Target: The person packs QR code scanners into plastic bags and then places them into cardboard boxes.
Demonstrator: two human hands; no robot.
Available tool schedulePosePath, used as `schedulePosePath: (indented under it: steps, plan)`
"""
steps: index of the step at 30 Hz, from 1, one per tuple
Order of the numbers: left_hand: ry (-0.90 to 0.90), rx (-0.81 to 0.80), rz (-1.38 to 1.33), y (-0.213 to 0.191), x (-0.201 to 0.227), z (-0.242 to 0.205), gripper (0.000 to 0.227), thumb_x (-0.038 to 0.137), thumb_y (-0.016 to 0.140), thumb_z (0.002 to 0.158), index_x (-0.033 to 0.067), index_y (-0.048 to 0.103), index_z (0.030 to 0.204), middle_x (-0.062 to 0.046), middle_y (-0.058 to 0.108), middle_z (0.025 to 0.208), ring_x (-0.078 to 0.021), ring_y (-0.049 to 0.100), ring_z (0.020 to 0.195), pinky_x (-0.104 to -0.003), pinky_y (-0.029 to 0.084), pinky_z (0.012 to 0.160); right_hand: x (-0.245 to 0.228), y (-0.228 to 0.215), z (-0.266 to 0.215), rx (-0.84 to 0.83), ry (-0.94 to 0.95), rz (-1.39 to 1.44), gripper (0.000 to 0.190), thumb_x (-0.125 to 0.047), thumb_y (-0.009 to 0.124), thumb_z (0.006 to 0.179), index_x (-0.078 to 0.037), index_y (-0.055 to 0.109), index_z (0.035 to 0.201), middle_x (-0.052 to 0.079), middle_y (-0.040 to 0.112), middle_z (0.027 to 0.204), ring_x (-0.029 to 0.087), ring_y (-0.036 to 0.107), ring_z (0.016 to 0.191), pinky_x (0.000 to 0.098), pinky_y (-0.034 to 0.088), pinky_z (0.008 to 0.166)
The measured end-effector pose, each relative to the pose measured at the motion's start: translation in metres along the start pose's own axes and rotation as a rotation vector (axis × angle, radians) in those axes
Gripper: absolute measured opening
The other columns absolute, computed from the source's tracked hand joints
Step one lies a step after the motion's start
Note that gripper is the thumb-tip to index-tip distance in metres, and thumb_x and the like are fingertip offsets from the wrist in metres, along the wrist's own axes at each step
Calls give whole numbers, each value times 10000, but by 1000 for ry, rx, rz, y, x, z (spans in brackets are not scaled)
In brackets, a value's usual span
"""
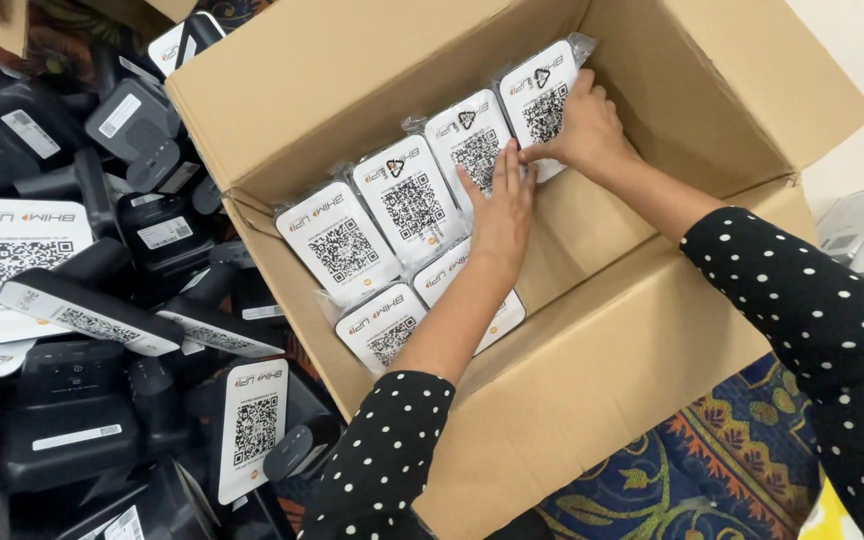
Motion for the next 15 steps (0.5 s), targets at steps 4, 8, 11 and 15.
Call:
schedulePosePath:
  steps: [4, 8, 11, 15]
  plan:
    - [21, -50, 160, -15, 2, -6, 682, 257, 516, 971, 63, 323, 1596, -231, 97, 1674, -342, 141, 1560, -776, 267, 1096, 2, 6, 4, 8, 31, -36, 1191, -506, 1043, 515, 64, 358, 1304, 359, 565, 1235, 513, 596, 1121, 539, 517, 935]
    - [56, -134, 287, -34, -1, -11, 746, 312, 538, 943, 63, 303, 1605, -234, 113, 1669, -358, 131, 1552, -729, 243, 1107, -2, 3, 1, 61, 79, -74, 1200, -506, 1043, 505, 50, 365, 1324, 337, 546, 1269, 505, 589, 1138, 533, 520, 932]
    - [38, -167, 143, -11, -17, -13, 680, 287, 538, 946, 74, 348, 1563, -195, 155, 1666, -326, 185, 1534, -683, 211, 1154, -19, 4, -7, 122, 100, -97, 1264, -468, 1035, 497, 83, 323, 1385, 326, 508, 1306, 492, 586, 1142, 511, 531, 914]
    - [-46, 29, -311, -37, -70, -81, 483, 224, 553, 1008, 57, 521, 1460, -164, 356, 1624, -296, 374, 1492, -609, 217, 1245, -48, 29, -37, 170, 34, -312, 1190, -316, 973, 614, 149, 302, 1481, 432, 308, 1455, 488, 615, 1068, 438, 552, 875]
Point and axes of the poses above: each hand's wrist, its own z-axis towards the middle knuckle, its own y-axis out of the palm, x = y × z, the point moved 7 cm from there along z, towards the middle knuckle
